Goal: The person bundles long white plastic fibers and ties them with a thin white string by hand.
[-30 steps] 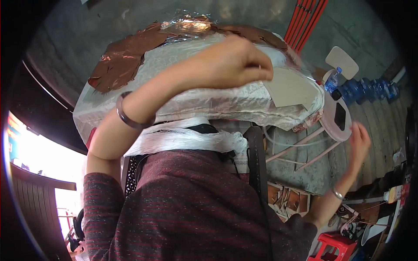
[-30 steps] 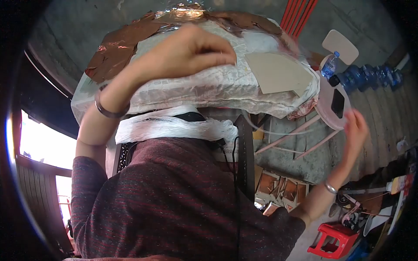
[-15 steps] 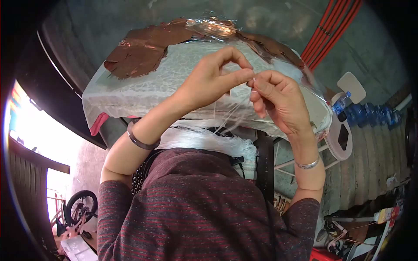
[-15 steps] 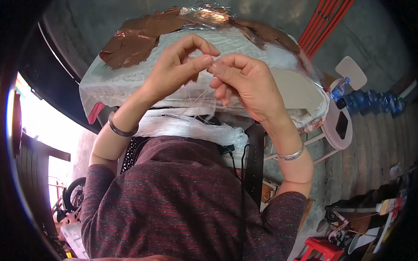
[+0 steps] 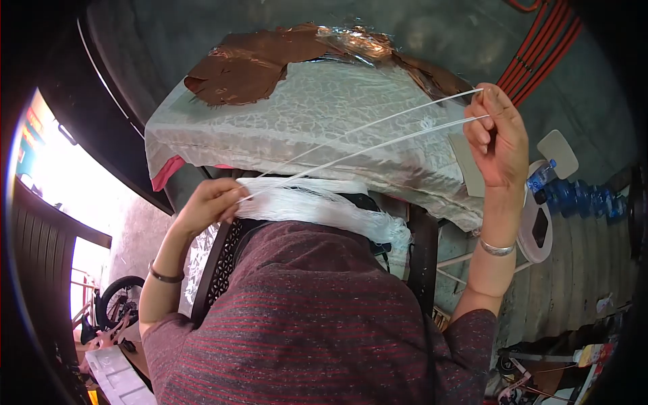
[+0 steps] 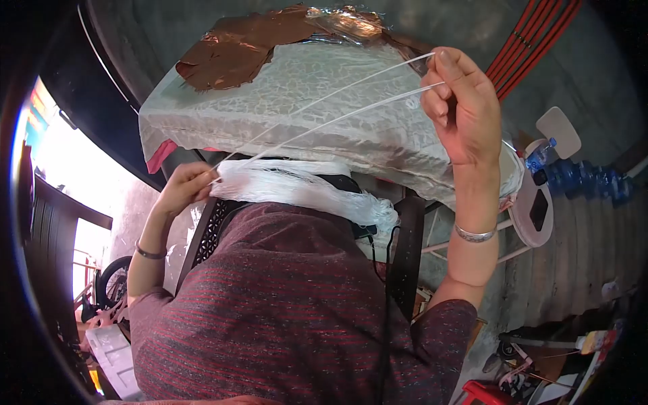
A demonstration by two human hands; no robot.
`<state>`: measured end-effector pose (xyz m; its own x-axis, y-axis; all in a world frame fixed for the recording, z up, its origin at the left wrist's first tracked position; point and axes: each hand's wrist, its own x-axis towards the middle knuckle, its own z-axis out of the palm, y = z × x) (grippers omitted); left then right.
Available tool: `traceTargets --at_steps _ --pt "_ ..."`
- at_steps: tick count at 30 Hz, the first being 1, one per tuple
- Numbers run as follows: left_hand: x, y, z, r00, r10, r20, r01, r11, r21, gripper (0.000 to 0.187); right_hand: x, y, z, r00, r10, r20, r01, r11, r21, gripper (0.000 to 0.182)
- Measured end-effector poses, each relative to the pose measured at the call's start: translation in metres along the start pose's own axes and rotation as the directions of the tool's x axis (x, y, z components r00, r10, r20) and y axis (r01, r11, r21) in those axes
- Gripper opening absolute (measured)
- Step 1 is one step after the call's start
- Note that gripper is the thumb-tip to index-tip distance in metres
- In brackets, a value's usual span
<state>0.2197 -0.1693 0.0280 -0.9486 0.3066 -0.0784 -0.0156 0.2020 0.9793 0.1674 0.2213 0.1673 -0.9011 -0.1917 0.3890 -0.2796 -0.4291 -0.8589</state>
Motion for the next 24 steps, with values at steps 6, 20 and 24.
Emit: traceTargets --at_steps 6,20,24 --pt "-0.026 -0.075 -0.059 0.996 0.066 -0.053 0.008 0.547 0.837 0.028 0.002 0.002 0.018 0.997 -0.003 0.074 0.010 0.996 -0.088 0.015" --pt "0.053 0.060 0.105 0.897 0.272 0.347 -0.083 0.877 -0.473 0.039 -0.030 0.038 0.052 0.960 0.238 0.150 -0.078 0.737 -0.672 0.008" --pt "0.049 0.061 0.104 0.931 0.280 0.236 -0.227 0.947 -0.229 0.025 -0.040 0.064 0.017 0.975 0.221 -0.006 -0.182 0.784 -0.594 0.009"
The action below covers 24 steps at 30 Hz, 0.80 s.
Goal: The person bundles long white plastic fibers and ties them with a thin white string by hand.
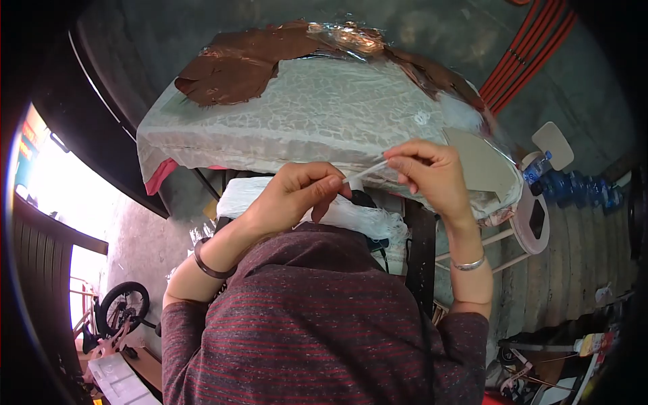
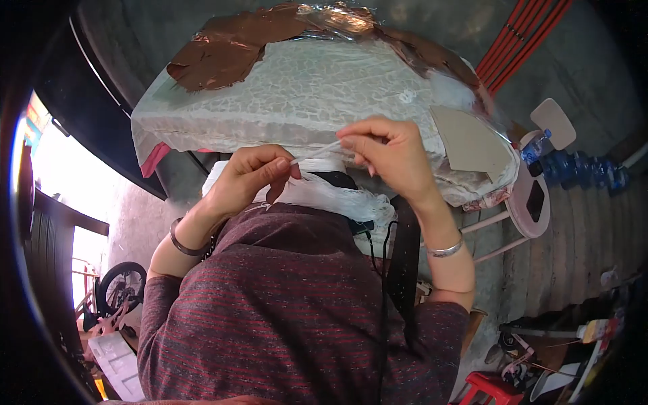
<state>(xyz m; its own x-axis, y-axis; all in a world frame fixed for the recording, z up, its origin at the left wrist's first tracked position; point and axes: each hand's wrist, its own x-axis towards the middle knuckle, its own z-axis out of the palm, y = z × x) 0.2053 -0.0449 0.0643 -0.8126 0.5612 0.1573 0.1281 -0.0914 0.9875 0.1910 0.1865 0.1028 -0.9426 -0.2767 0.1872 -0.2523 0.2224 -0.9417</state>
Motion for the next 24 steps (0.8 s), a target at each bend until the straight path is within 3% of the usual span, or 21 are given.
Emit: traceTargets --at_steps 2,5,7,9,11,12,13,15,16,17,19,20,22,23,24 --pt "-0.001 0.006 0.000 1.000 0.006 -0.007 -0.006 1.000 0.026 0.024 -0.002 0.019 0.008 1.000 0.017 -0.020 -0.017 1.000 0.018 0.009" --pt "0.003 0.009 0.000 1.000 0.015 0.015 -0.017 0.993 0.117 0.024 -0.005 0.038 0.013 0.998 0.014 -0.066 0.001 0.972 0.234 0.009" --pt "0.005 0.010 0.001 0.999 -0.040 0.024 0.034 0.978 0.204 0.024 -0.004 0.050 0.014 0.995 -0.009 -0.104 0.032 0.974 0.224 0.007" --pt "0.007 0.012 0.001 1.000 0.004 -0.008 -0.002 0.978 0.210 0.024 -0.006 0.054 0.016 0.990 -0.036 -0.138 0.065 0.975 0.213 0.006" --pt "0.010 0.013 -0.001 0.998 0.052 -0.048 -0.040 0.975 0.217 0.023 -0.015 0.055 0.020 0.977 0.212 0.000 -0.209 0.965 0.156 0.007" --pt "0.013 0.011 -0.005 0.994 0.075 -0.079 -0.056 0.975 0.215 0.023 -0.018 0.053 0.021 0.977 0.211 0.003 -0.209 0.965 0.157 0.007" --pt "0.014 0.009 -0.007 0.989 0.095 -0.109 -0.070 0.975 0.212 0.022 -0.023 0.050 0.022 0.965 0.220 0.141 -0.249 0.940 0.234 0.007" --pt "0.016 0.005 -0.005 0.989 0.096 -0.113 -0.067 0.968 0.243 0.021 -0.030 0.050 0.024 0.909 0.206 0.363 -0.335 0.880 0.337 0.009" --pt "0.018 0.003 -0.003 0.988 0.103 -0.114 -0.068 0.960 0.273 0.019 -0.033 0.049 0.024 0.909 0.208 0.361 -0.336 0.878 0.340 0.009" --pt "0.021 -0.005 -0.001 0.989 0.101 -0.110 -0.067 0.959 0.274 0.019 -0.035 0.046 0.025 0.863 0.151 0.482 -0.398 0.791 0.465 0.010" --pt "0.028 -0.026 0.005 0.948 0.299 -0.111 -0.213 0.852 0.478 0.015 -0.035 0.044 0.027 0.793 -0.011 0.609 -0.459 0.646 0.610 0.011" --pt "0.029 -0.031 0.008 0.948 0.300 -0.107 -0.215 0.850 0.480 0.015 -0.034 0.043 0.027 0.795 -0.013 0.606 -0.455 0.647 0.612 0.011" --pt "0.026 -0.038 0.020 0.981 0.184 -0.054 -0.140 0.879 0.456 0.011 -0.030 0.042 0.028 0.926 0.011 0.377 -0.310 0.591 0.745 0.009" --pt "0.024 -0.041 0.025 0.990 0.143 -0.021 -0.118 0.884 0.452 0.009 -0.026 0.042 0.031 0.989 0.069 0.128 -0.140 0.683 0.717 0.008" --pt "0.022 -0.040 0.028 0.990 0.141 -0.019 -0.118 0.885 0.451 0.009 -0.021 0.042 0.029 0.990 0.070 0.126 -0.140 0.682 0.718 0.008"
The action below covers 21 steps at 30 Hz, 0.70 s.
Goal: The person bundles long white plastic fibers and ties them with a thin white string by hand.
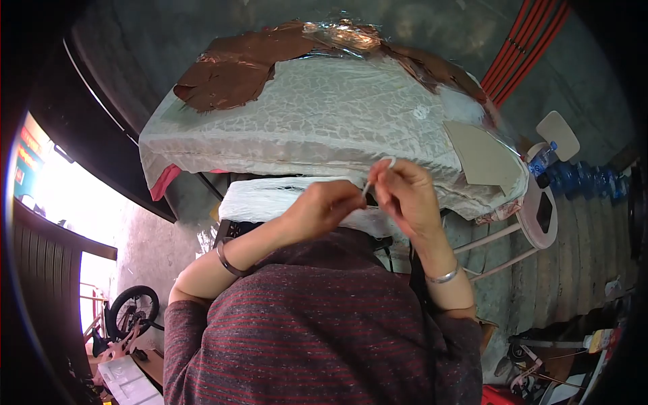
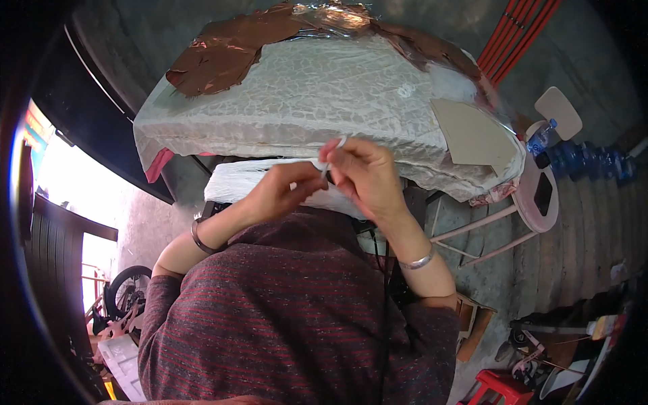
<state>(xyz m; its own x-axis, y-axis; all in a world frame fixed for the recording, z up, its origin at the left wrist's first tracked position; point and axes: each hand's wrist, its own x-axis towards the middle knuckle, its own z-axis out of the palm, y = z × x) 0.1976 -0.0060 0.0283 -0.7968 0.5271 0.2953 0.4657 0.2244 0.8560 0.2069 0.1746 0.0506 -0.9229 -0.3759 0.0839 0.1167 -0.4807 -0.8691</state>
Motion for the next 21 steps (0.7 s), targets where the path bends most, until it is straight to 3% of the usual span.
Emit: traceTargets --at_steps 1,2,3,4,6,7,8,10,11,12,14,15,16,17,18,19,20,21 --pt "-0.001 0.006 0.000 0.998 0.029 0.049 -0.029 1.000 -0.001 0.009 0.005 -0.001 -0.002 0.983 -0.166 -0.083 0.128 0.930 -0.345 0.009" --pt "-0.002 0.012 -0.002 0.994 0.057 0.097 -0.057 0.998 -0.004 0.008 0.007 -0.001 -0.005 0.934 -0.343 -0.101 0.197 0.730 -0.654 0.010" --pt "0.000 0.015 -0.008 0.994 0.077 0.077 -0.078 0.997 0.007 0.008 0.006 0.006 -0.008 0.935 -0.342 -0.094 0.165 0.653 -0.739 0.014" --pt "0.004 0.015 -0.016 0.994 0.078 0.074 -0.078 0.997 0.005 0.008 0.002 0.007 -0.008 0.936 -0.340 -0.093 0.164 0.652 -0.740 0.014" --pt "0.013 0.012 -0.031 0.985 0.158 -0.063 -0.152 0.984 0.094 0.008 -0.008 0.005 -0.008 1.000 -0.017 -0.003 0.011 0.750 -0.661 0.013" --pt "0.019 0.009 -0.033 0.982 0.176 -0.070 -0.167 0.978 0.122 0.008 -0.012 -0.003 -0.002 0.990 0.136 0.044 -0.094 0.848 -0.522 0.013" --pt "0.018 0.002 -0.027 0.982 0.174 -0.069 -0.165 0.979 0.121 0.008 -0.013 -0.005 -0.003 0.990 0.137 0.043 -0.096 0.849 -0.520 0.013" --pt "0.020 -0.012 -0.008 0.997 0.069 0.024 -0.068 0.997 -0.038 0.009 -0.012 -0.007 -0.005 0.996 -0.053 0.078 0.071 0.965 -0.254 0.014" --pt "0.015 -0.004 0.002 0.982 -0.102 0.162 0.119 0.988 -0.099 0.010 -0.006 -0.008 -0.004 0.983 -0.182 0.029 0.185 0.973 -0.140 0.014" --pt "0.012 -0.008 0.010 0.952 -0.114 0.283 0.117 0.993 0.007 0.012 -0.001 -0.010 -0.007 0.982 -0.186 0.028 0.188 0.972 -0.141 0.014" --pt "0.006 -0.004 0.016 0.954 0.083 0.288 -0.080 0.997 -0.023 0.013 0.008 -0.010 -0.013 0.893 -0.430 -0.134 0.238 0.702 -0.671 0.014" --pt "0.006 -0.001 0.010 0.954 0.084 0.288 -0.081 0.996 -0.024 0.013 0.007 -0.006 -0.022 0.902 -0.408 -0.140 0.166 0.627 -0.762 0.013" --pt "0.008 0.008 -0.002 0.976 0.073 0.205 -0.063 0.997 -0.055 0.013 0.004 -0.006 -0.028 0.903 -0.406 -0.140 0.163 0.626 -0.763 0.013" --pt "0.009 0.015 -0.013 0.991 0.054 0.119 -0.044 0.995 -0.091 0.014 0.000 -0.005 -0.032 0.950 -0.284 -0.131 0.084 0.636 -0.767 0.013" --pt "0.016 0.014 -0.025 0.993 0.119 0.022 -0.119 0.992 -0.033 0.012 -0.004 -0.003 -0.034 0.980 -0.155 -0.125 0.003 0.637 -0.771 0.012" --pt "0.024 0.008 -0.029 0.997 0.072 -0.034 -0.073 0.997 -0.014 0.011 -0.008 -0.008 -0.029 0.999 -0.002 -0.039 -0.028 0.672 -0.740 0.013" --pt "0.029 0.001 -0.029 0.996 0.031 -0.089 -0.030 1.000 0.006 0.011 -0.012 -0.012 -0.023 0.999 0.000 -0.037 -0.028 0.675 -0.737 0.013" --pt "0.030 -0.006 -0.022 0.995 0.085 -0.048 -0.083 0.996 0.035 0.011 -0.017 -0.015 -0.018 0.998 0.038 0.044 -0.006 0.818 -0.575 0.013"
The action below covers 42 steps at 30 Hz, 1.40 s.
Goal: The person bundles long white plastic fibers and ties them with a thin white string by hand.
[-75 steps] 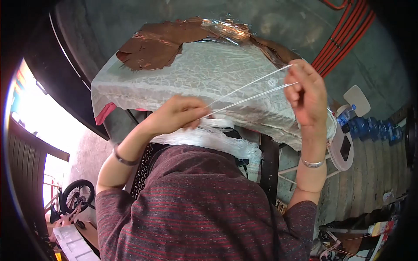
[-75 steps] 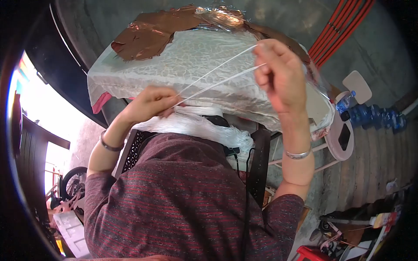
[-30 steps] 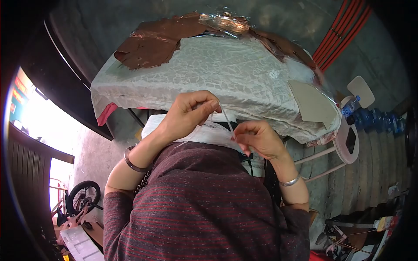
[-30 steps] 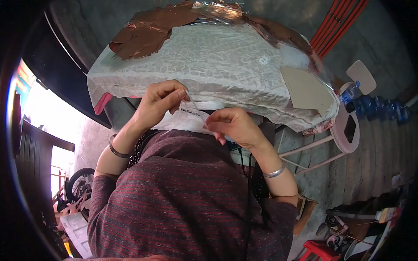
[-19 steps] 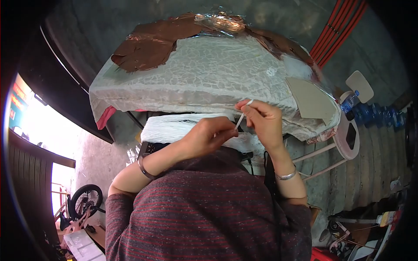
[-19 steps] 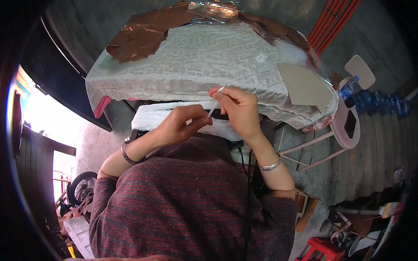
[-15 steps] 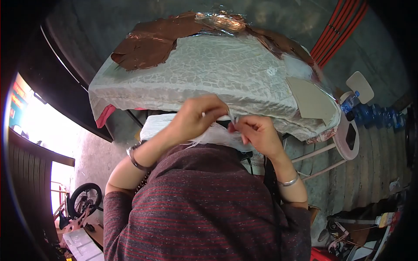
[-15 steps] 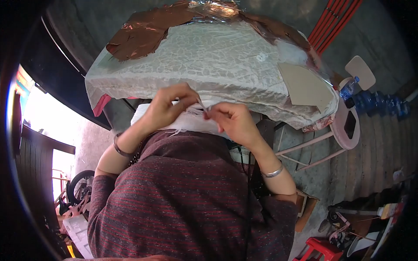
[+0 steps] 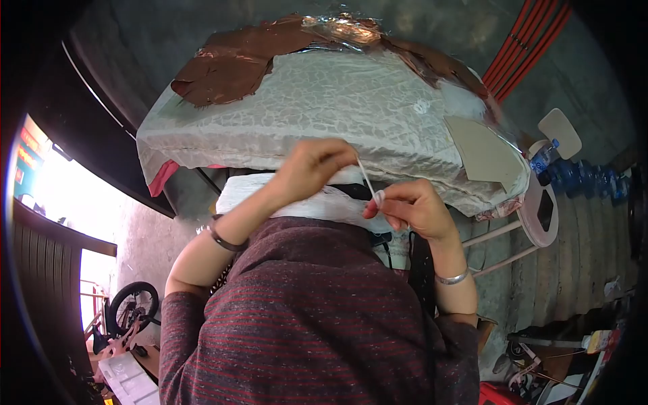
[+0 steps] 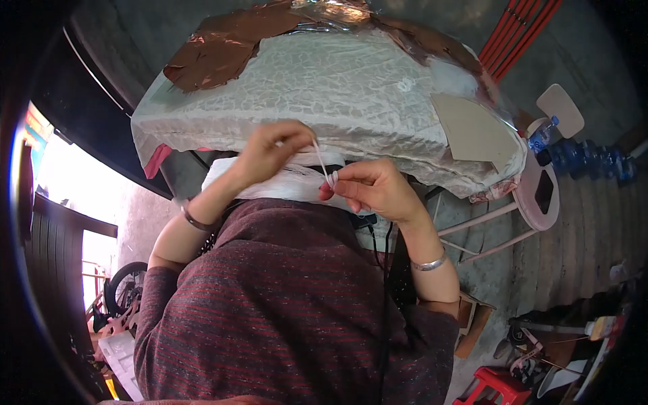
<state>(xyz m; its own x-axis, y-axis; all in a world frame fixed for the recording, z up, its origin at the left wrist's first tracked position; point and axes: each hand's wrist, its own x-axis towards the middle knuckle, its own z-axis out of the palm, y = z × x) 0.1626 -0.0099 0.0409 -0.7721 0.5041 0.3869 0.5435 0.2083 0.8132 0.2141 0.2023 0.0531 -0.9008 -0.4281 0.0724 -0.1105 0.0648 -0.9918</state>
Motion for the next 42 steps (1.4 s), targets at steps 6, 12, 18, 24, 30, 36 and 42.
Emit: traceTargets --at_steps 6,12,18,24,30,36,42 --pt "-0.008 0.022 0.033 0.935 -0.008 0.354 -0.010 0.999 0.047 0.010 0.019 0.027 -0.003 0.905 -0.292 -0.310 0.202 0.935 -0.290 0.014" --pt "-0.001 0.009 0.039 0.984 -0.099 0.149 0.109 0.992 -0.058 0.012 0.004 0.008 -0.001 0.998 -0.002 -0.062 0.008 0.995 0.099 0.016" --pt "0.005 0.008 0.026 0.999 -0.043 0.033 0.043 0.999 0.012 0.013 -0.001 0.030 -0.002 0.988 0.033 -0.152 -0.051 0.992 -0.115 0.020" --pt "0.002 -0.005 0.038 0.947 -0.254 0.195 0.318 0.816 -0.482 0.018 -0.005 0.026 -0.005 0.999 0.029 -0.020 -0.026 0.988 0.152 0.022" --pt "-0.003 0.000 0.049 0.918 -0.340 0.206 0.375 0.570 -0.731 0.023 -0.003 0.030 0.008 0.988 -0.106 -0.115 0.137 0.940 0.312 0.031" --pt "-0.005 0.006 0.047 0.961 -0.264 0.085 0.277 0.907 -0.318 0.016 -0.002 0.032 0.014 0.971 -0.117 -0.206 0.144 0.982 0.124 0.034" --pt "-0.002 0.008 0.040 0.971 0.234 -0.049 -0.207 0.925 0.317 0.016 -0.002 0.031 0.009 0.974 0.004 -0.228 0.006 0.999 0.044 0.013"
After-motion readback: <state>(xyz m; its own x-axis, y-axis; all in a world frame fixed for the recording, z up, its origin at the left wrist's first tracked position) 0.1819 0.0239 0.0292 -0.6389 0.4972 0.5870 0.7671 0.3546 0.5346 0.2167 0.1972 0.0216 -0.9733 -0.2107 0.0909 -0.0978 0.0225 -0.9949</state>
